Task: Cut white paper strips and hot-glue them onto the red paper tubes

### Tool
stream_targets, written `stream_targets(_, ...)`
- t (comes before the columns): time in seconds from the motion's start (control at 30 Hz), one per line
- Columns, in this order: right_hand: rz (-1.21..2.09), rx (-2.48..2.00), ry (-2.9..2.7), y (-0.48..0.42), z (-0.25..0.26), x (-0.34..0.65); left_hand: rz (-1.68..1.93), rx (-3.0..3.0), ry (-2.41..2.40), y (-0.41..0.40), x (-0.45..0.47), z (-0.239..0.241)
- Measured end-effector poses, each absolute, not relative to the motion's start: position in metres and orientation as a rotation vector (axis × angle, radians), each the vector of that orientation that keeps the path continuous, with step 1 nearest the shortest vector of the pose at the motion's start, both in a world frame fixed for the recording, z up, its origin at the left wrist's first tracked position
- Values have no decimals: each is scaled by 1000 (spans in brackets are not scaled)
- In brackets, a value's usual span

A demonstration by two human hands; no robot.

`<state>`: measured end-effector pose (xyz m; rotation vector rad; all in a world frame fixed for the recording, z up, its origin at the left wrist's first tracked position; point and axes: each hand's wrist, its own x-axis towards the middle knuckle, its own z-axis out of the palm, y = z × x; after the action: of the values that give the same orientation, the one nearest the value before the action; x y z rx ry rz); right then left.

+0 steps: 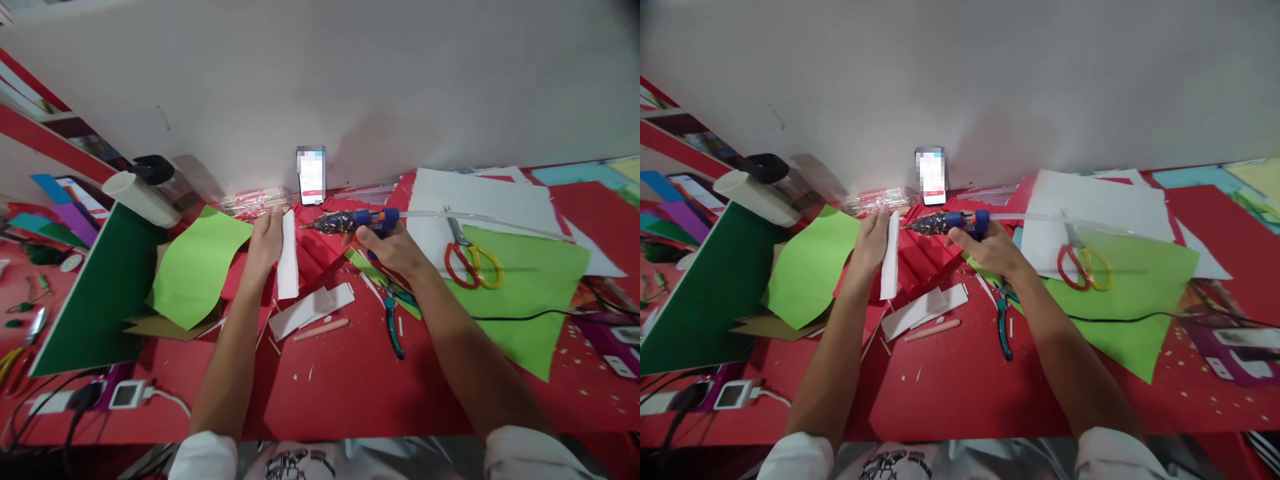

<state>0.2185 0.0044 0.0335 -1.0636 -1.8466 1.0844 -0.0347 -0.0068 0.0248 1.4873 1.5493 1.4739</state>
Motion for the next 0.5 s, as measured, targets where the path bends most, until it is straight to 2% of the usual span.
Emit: stream_targets(0.5, 1015, -1099, -1919, 3, 38, 212, 1395, 1512, 1568, -10, -31, 29)
